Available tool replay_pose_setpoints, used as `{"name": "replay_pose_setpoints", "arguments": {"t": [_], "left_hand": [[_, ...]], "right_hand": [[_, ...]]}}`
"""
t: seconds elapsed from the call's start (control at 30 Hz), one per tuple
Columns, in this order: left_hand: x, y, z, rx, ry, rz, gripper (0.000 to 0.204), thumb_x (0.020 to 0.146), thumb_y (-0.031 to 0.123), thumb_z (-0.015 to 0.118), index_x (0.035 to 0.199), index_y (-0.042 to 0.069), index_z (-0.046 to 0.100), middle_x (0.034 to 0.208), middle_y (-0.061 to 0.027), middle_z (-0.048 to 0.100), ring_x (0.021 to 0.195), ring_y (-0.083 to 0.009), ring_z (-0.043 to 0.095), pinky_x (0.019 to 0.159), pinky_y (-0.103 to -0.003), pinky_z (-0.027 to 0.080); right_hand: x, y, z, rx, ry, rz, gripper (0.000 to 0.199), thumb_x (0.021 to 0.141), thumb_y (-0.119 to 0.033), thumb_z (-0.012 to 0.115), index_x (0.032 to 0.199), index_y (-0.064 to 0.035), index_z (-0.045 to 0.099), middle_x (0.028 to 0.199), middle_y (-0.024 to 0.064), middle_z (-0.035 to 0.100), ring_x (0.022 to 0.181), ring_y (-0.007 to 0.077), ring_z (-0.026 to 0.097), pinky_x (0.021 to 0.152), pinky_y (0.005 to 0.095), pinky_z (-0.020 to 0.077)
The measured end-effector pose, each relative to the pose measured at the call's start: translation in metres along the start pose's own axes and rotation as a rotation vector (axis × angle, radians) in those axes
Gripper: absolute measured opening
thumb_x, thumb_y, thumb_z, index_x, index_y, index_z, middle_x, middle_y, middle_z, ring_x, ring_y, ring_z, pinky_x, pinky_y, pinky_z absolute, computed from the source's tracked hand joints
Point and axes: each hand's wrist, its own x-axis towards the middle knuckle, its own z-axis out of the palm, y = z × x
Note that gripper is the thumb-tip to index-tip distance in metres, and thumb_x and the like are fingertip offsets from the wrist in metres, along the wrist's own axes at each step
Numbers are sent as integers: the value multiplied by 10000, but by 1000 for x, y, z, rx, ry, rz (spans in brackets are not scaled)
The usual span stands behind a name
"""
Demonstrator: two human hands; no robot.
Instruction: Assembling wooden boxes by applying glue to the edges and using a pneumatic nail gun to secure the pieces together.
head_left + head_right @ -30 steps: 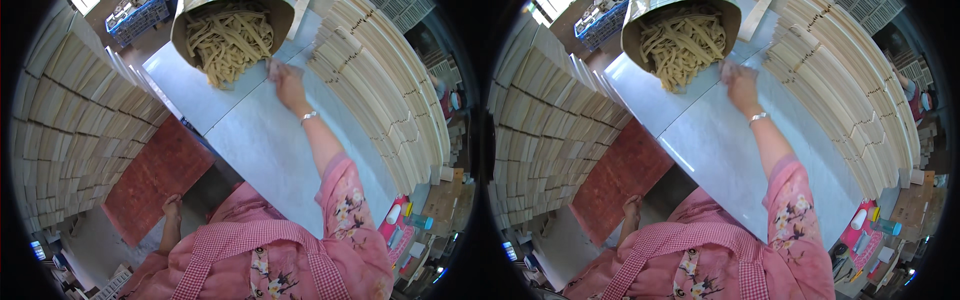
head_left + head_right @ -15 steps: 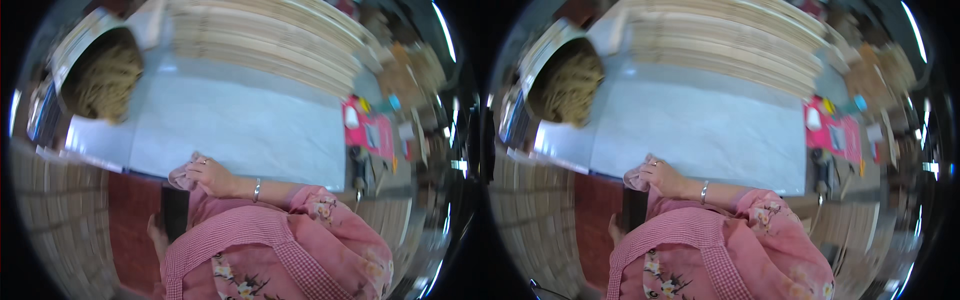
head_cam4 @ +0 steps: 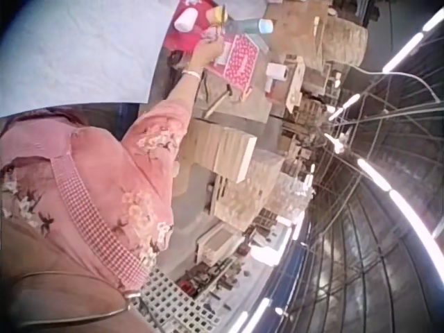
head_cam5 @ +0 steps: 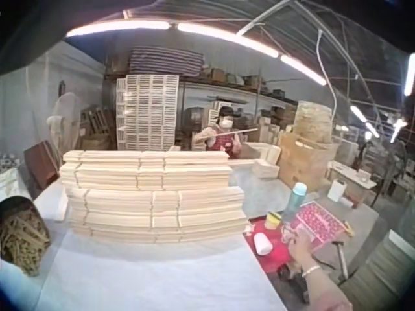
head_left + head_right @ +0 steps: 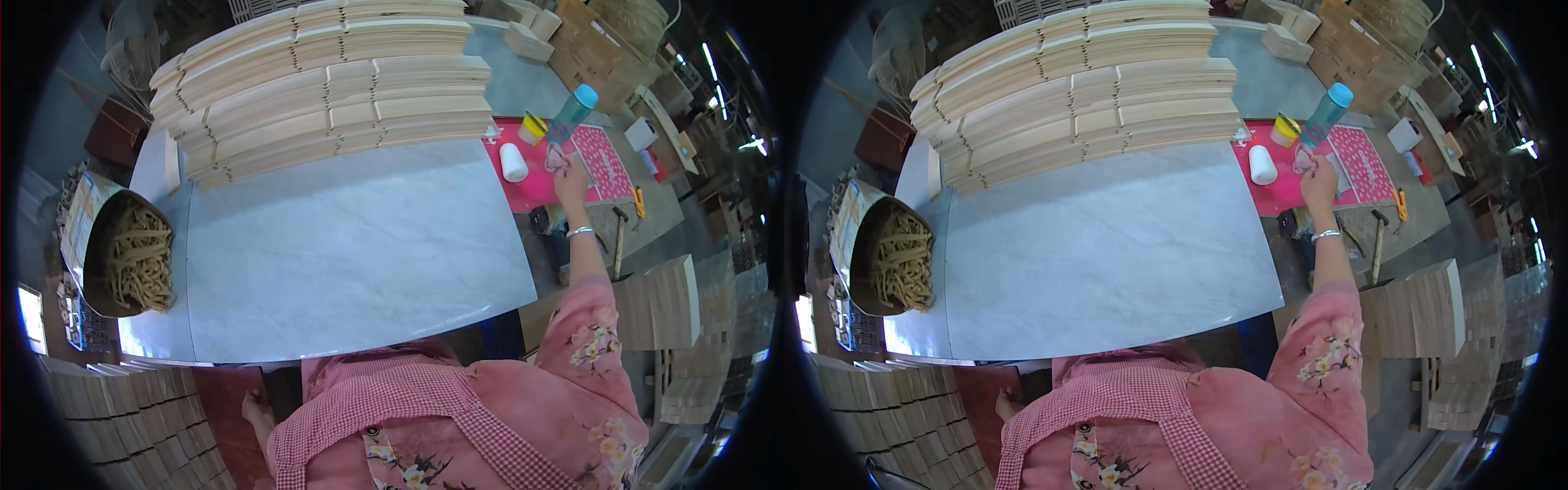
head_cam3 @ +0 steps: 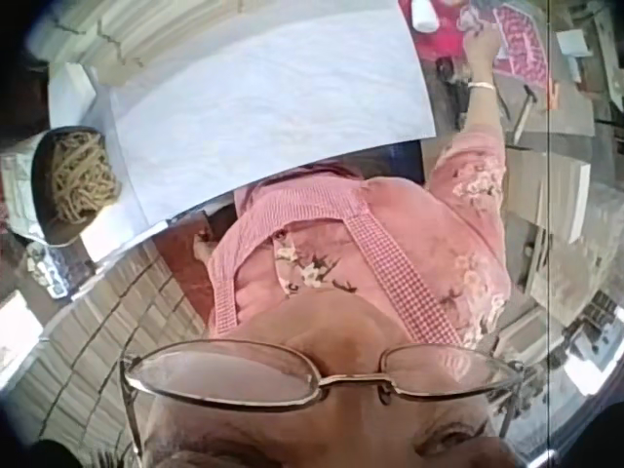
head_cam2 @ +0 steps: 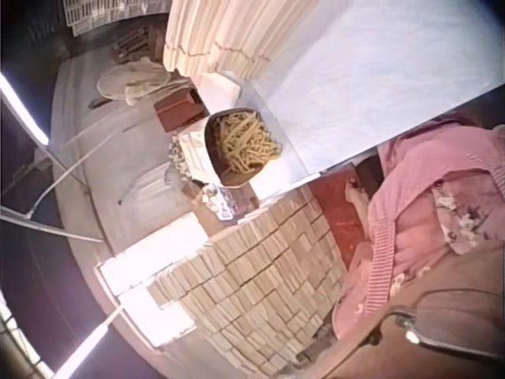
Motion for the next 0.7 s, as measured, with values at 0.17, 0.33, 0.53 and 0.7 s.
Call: {"name": "replay_pose_setpoints", "arguments": {"t": [0.17,0.33,0.53,0.7], "left_hand": [[-33,21,10,30,135,47,177,1054,137,514,928,54,607,773,-27,572,678,-180,542,794,-332,559],[-53,35,12,-12,175,69,246,1032,216,577,868,44,643,733,-42,594,668,-200,555,781,-343,559],[-76,44,16,72,239,194,347,1015,311,612,835,22,676,709,-67,617,663,-216,567,762,-351,549],[-91,50,10,380,290,491,456,1013,403,580,865,-14,691,723,-101,634,673,-219,574,738,-349,524]], "right_hand": [[18,-27,31,-419,-367,146,333,954,-297,567,1167,-80,703,1065,191,722,976,391,664,868,466,517],[90,-49,90,412,-230,156,459,983,-412,485,1156,-47,702,1071,215,722,1004,425,657,881,488,500],[144,-105,105,188,-454,173,553,945,-421,534,1103,88,680,1110,260,708,977,441,666,864,463,524],[160,-116,111,133,-531,175,624,907,-461,578,1089,129,673,1097,286,704,993,433,672,877,455,533]]}}
